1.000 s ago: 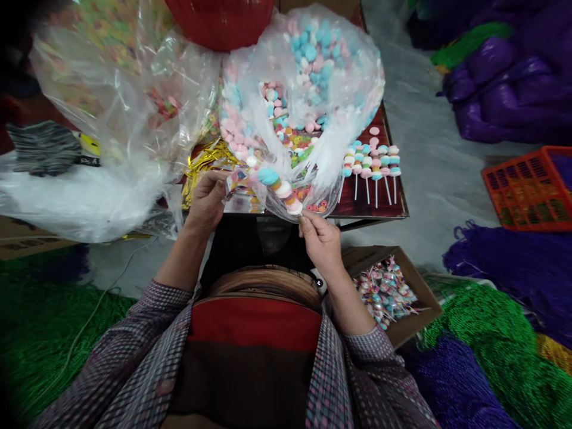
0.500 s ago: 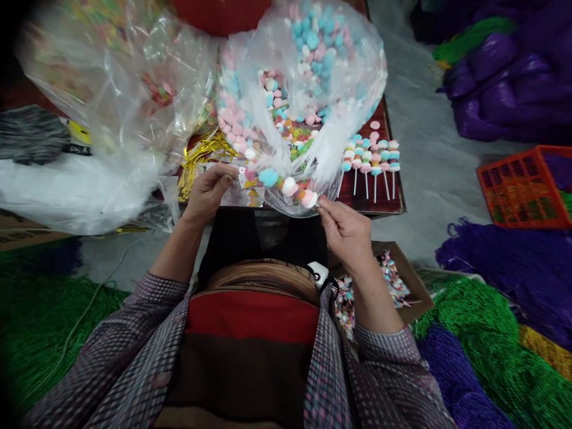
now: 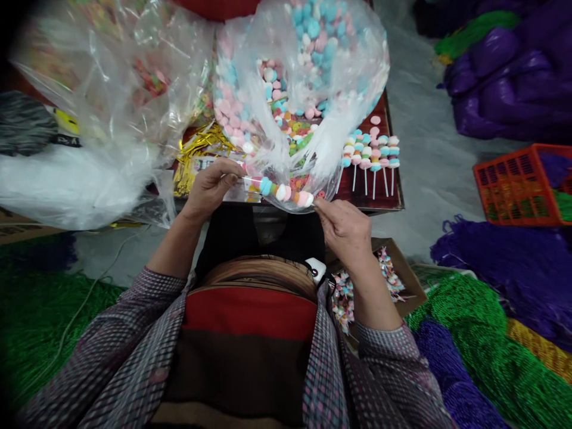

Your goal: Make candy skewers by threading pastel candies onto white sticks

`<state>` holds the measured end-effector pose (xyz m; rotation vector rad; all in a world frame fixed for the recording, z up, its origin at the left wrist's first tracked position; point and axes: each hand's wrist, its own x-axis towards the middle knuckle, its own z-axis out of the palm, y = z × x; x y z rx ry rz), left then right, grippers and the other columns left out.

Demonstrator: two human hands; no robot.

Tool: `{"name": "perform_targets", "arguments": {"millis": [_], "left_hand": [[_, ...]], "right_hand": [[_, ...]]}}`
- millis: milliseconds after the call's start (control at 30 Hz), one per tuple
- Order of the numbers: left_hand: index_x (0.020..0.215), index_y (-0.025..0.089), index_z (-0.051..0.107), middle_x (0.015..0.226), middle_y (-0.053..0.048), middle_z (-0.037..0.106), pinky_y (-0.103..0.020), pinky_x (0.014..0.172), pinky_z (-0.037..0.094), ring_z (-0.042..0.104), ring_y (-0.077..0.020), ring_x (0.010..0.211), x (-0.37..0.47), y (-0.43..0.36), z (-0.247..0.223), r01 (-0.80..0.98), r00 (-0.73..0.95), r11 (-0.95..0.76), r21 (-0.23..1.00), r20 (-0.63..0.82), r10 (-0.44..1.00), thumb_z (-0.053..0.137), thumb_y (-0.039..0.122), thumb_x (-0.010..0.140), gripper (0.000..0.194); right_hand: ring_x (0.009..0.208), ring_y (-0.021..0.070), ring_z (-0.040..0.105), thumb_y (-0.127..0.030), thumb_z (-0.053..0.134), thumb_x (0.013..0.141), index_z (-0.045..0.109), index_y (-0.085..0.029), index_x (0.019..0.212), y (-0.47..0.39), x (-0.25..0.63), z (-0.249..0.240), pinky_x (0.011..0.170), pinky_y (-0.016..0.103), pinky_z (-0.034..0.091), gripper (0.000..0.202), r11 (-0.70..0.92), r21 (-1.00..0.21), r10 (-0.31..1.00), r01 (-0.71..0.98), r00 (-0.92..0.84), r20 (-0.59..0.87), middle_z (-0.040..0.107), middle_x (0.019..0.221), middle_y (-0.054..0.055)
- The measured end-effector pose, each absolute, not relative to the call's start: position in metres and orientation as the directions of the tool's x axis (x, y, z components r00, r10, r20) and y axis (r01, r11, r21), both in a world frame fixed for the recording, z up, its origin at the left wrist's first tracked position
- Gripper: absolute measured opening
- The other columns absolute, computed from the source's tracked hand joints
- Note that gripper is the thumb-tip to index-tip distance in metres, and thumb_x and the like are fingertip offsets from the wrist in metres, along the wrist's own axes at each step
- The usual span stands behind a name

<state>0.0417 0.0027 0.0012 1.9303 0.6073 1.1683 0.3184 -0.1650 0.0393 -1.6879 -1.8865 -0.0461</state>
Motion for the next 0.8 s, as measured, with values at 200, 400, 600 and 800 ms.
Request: {"name": "perform_targets", "arguments": {"millis": [200, 400, 600, 800], "left_hand": [[0.089, 0.025, 0.073, 0.091, -0.006, 0.076, -0.036, 0.089, 0.053, 0.07, -0.0181, 0.092, 0.044, 0.0, -0.001, 0.086, 0.498, -0.678, 0.73, 0.558, 0.664, 0.058, 0.047, 0.098, 0.028], [0.09, 0.026, 0.074, 0.093, -0.004, 0.074, -0.039, 0.092, 0.05, 0.067, -0.019, 0.093, 0.042, 0.001, 0.0, 0.175, 0.524, -0.729, 0.662, 0.564, 0.638, 0.058, 0.051, 0.097, 0.03], [0.087, 0.026, 0.073, 0.086, -0.003, 0.07, -0.043, 0.094, 0.045, 0.062, -0.0201, 0.089, 0.044, -0.003, 0.001, 0.17, 0.559, -0.71, 0.684, 0.526, 0.641, 0.06, 0.056, 0.094, 0.034], [0.096, 0.028, 0.074, 0.089, -0.003, 0.07, -0.04, 0.09, 0.045, 0.063, -0.0198, 0.09, 0.043, -0.006, 0.007, 0.201, 0.633, -0.794, 0.573, 0.543, 0.552, 0.054, 0.049, 0.099, 0.03]], "right_hand": [[0.067, 0.0147, 0.066, -0.034, 0.062, 0.097, 0.081, -0.026, 0.099, -0.164, 0.317, 0.035, 0.063, 0.029, 0.054, 0.02, 0.154, -0.503, 0.905, 0.85, 0.083, 0.417, 0.074, 0.078, 0.004], [0.066, 0.0159, 0.07, -0.044, 0.063, 0.095, 0.08, -0.026, 0.101, -0.165, 0.32, 0.028, 0.063, 0.031, 0.057, 0.026, 0.101, -0.71, 0.959, 0.697, 0.122, 0.256, 0.076, 0.076, 0.002], [0.08, 0.0179, 0.073, -0.043, 0.062, 0.097, 0.079, -0.026, 0.094, -0.161, 0.317, 0.024, 0.076, 0.035, 0.059, 0.024, 0.177, -0.663, 0.937, 0.728, 0.082, 0.34, 0.079, 0.085, 0.005], [0.081, 0.0174, 0.071, -0.04, 0.068, 0.093, 0.078, -0.025, 0.089, -0.16, 0.312, 0.014, 0.075, 0.034, 0.058, 0.018, 0.178, -0.719, 0.92, 0.672, 0.146, 0.364, 0.078, 0.088, 0.004]]}}
